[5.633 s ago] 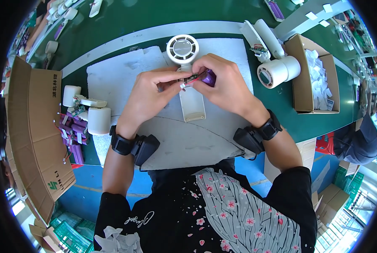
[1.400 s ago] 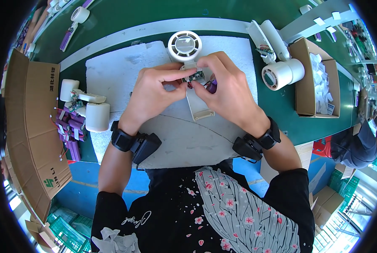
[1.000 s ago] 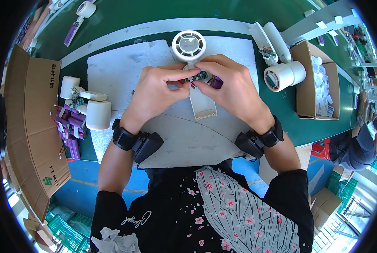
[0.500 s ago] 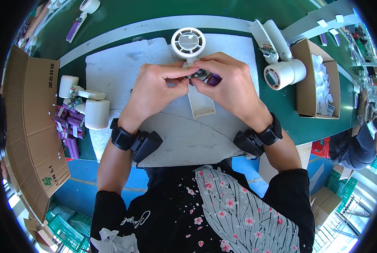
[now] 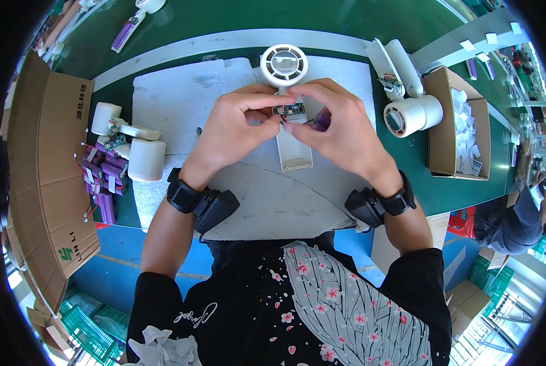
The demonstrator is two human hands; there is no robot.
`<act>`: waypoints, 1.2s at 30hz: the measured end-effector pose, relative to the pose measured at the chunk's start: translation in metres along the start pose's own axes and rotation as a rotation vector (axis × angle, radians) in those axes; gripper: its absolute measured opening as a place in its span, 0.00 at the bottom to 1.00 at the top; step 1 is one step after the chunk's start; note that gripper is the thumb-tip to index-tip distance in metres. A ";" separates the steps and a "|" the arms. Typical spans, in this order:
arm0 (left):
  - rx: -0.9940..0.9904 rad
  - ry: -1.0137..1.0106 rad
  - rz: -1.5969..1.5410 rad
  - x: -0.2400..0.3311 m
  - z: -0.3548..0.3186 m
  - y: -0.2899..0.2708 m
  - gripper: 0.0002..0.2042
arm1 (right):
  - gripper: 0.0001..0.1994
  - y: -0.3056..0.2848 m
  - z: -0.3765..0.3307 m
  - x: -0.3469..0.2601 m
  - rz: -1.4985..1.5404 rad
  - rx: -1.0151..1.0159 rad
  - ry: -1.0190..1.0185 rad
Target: The person picks up a battery pack and a fan housing, connects the battery to the circuit board, and presses them into the compartment. After testing the connection, the person sets the fan aside and reaches for another battery pack.
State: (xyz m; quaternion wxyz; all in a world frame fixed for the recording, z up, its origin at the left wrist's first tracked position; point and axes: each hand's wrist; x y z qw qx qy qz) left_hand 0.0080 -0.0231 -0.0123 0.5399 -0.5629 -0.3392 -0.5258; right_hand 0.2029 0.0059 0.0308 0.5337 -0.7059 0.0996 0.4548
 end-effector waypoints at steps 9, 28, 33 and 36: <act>0.023 -0.080 -0.083 0.004 0.000 -0.001 0.17 | 0.35 -0.017 -0.013 0.015 0.116 -0.192 -0.081; 0.201 -0.031 0.014 0.002 -0.001 0.012 0.15 | 0.04 -0.027 -0.020 0.010 -0.369 0.072 -0.291; 0.209 -0.016 0.035 0.000 -0.002 0.013 0.15 | 0.04 -0.022 -0.023 0.006 -0.422 0.070 -0.306; 0.212 -0.011 0.029 0.000 -0.001 0.012 0.15 | 0.04 -0.020 -0.022 0.003 -0.510 0.058 -0.299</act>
Point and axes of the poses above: each hand's wrist, its own z-axis towards the middle knuckle, its own y-axis out of the palm, x = y × z
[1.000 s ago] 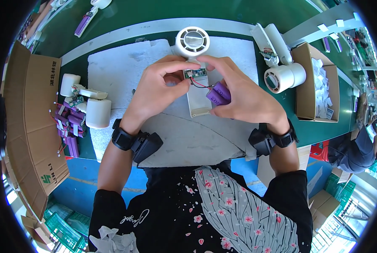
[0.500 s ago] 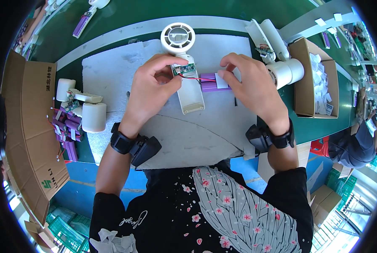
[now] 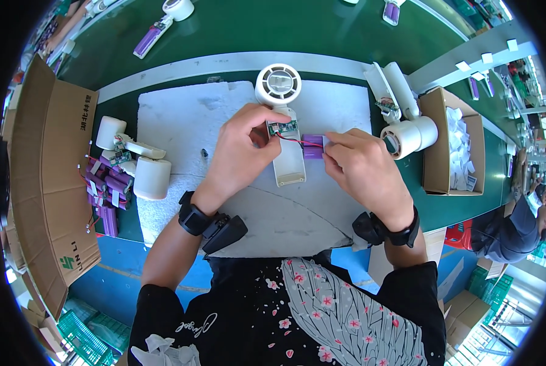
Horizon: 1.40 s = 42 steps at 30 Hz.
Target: The person picks up a battery pack and a fan housing, connects the battery to the circuit board, and presses them into the compartment. After testing the connection, the person sets the fan aside and reaches for another battery pack.
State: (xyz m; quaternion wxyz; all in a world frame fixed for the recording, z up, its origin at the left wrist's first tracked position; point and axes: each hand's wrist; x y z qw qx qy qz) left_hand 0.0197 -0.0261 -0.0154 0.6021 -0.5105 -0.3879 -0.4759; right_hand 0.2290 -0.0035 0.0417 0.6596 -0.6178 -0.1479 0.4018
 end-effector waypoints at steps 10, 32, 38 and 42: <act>-0.007 0.031 -0.004 0.001 0.002 0.002 0.15 | 0.03 0.000 0.002 -0.002 -0.107 0.019 -0.012; -0.009 0.055 -0.026 -0.004 0.001 0.002 0.15 | 0.04 0.000 -0.010 0.003 0.035 0.024 -0.013; -0.010 0.049 -0.040 -0.006 0.002 0.004 0.14 | 0.07 0.005 -0.008 -0.003 -0.069 -0.004 0.009; -0.006 0.012 -0.069 -0.007 0.003 0.003 0.14 | 0.08 -0.003 -0.004 0.009 -0.037 -0.055 0.069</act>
Point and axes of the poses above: each hand's wrist, its own z-axis towards the middle knuckle, its own y-axis out of the palm, x = y × z
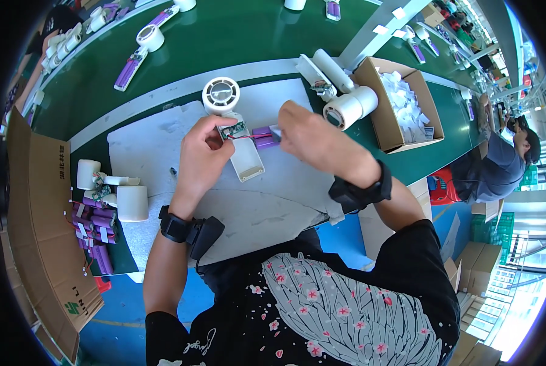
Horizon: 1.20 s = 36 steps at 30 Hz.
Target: The person picks up a battery pack and a fan housing, connects the battery to the circuit board, and presses them into the compartment. After testing the connection, the person sets the fan aside and reaches for another battery pack.
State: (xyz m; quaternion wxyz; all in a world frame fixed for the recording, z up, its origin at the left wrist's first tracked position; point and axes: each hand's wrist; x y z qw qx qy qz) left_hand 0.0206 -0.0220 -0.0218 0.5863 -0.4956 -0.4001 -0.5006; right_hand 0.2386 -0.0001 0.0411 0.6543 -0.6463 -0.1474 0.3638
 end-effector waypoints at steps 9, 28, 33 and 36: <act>-0.025 -0.011 0.021 0.005 0.003 0.000 0.14 | 0.07 -0.113 -0.063 0.087 -0.472 0.358 0.753; -0.048 -0.032 0.069 0.008 0.003 -0.013 0.16 | 0.29 -0.002 0.020 0.008 1.180 -0.518 0.364; -0.057 0.007 0.137 0.011 0.004 -0.015 0.16 | 0.34 0.007 0.012 0.014 1.604 -0.546 0.216; -0.060 0.040 0.208 0.014 0.004 -0.013 0.15 | 0.38 0.010 0.009 0.017 1.679 -0.495 0.120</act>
Point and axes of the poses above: each hand's wrist, its own z-axis towards the middle knuckle, its own y-axis out of the palm, x = y × z
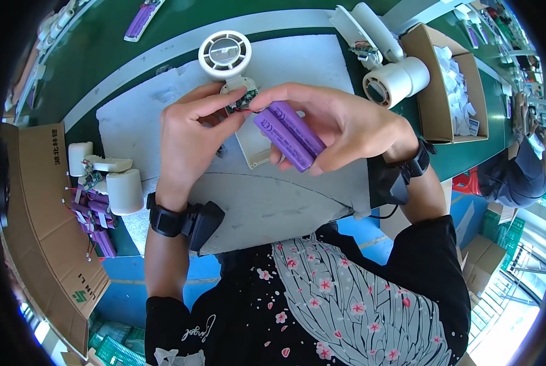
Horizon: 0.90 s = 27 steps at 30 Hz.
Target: The person picks up a battery pack and a fan housing, connects the battery to the circuit board, and presses them into the compartment. After testing the connection, the person sets the fan aside and reaches for another battery pack.
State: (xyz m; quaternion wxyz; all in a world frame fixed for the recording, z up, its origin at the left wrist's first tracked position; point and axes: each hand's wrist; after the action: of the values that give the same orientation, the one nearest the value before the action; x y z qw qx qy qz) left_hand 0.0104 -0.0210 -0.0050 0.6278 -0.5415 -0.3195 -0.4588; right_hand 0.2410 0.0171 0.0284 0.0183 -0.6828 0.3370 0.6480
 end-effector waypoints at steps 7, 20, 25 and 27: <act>0.031 0.076 0.068 0.004 -0.001 0.001 0.14 | 0.44 -0.010 0.002 -0.003 -0.670 0.119 -0.114; -0.135 0.049 0.076 0.002 0.002 -0.010 0.15 | 0.36 0.023 0.010 0.019 -1.060 0.295 -0.167; -0.113 0.143 0.097 0.000 0.001 -0.012 0.13 | 0.35 0.028 0.010 0.022 -1.169 0.323 -0.248; -0.126 0.152 0.107 0.000 0.001 -0.013 0.13 | 0.33 0.031 0.009 0.022 -1.220 0.345 -0.268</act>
State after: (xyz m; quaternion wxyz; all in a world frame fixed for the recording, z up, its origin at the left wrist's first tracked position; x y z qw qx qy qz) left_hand -0.0014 -0.0202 0.0006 0.6387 -0.5598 -0.2119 -0.4835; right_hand 0.2163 -0.0124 0.0201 0.5347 -0.6521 -0.0174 0.5372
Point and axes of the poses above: each hand's wrist, its own z-axis towards the middle knuckle, its own y-axis out of the palm, x = y × z
